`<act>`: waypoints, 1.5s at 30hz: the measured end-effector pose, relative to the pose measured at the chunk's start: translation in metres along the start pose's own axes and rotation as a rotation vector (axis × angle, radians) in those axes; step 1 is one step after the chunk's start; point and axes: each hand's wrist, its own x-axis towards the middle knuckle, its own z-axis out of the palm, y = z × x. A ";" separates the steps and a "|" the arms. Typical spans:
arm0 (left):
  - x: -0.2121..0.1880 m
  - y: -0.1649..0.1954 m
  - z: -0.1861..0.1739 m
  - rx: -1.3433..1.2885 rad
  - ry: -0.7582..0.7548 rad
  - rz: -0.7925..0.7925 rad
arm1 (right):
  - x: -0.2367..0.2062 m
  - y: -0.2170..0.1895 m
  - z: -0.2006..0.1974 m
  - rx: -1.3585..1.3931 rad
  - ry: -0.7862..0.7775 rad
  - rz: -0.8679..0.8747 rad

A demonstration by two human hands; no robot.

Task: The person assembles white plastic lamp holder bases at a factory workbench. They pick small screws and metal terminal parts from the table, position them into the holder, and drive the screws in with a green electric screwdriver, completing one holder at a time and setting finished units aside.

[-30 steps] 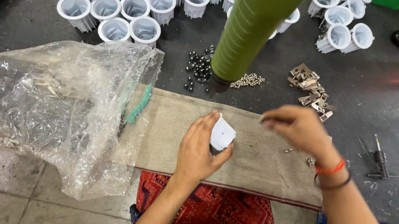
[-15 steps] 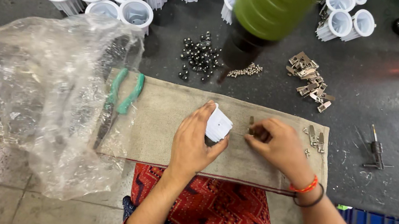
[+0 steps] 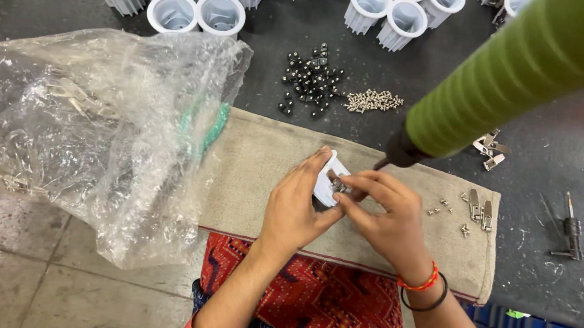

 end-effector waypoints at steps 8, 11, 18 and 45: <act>0.002 0.000 -0.004 -0.064 -0.027 -0.030 | 0.003 -0.005 -0.003 -0.027 -0.016 0.013; 0.005 0.004 -0.007 -0.081 -0.036 -0.027 | 0.003 -0.005 -0.003 -0.034 -0.010 0.011; 0.015 0.006 -0.012 -0.029 -0.068 0.057 | 0.009 0.002 -0.003 0.003 -0.028 0.044; 0.018 0.006 -0.009 -0.022 0.037 0.053 | 0.112 0.126 0.002 -0.302 -0.255 0.115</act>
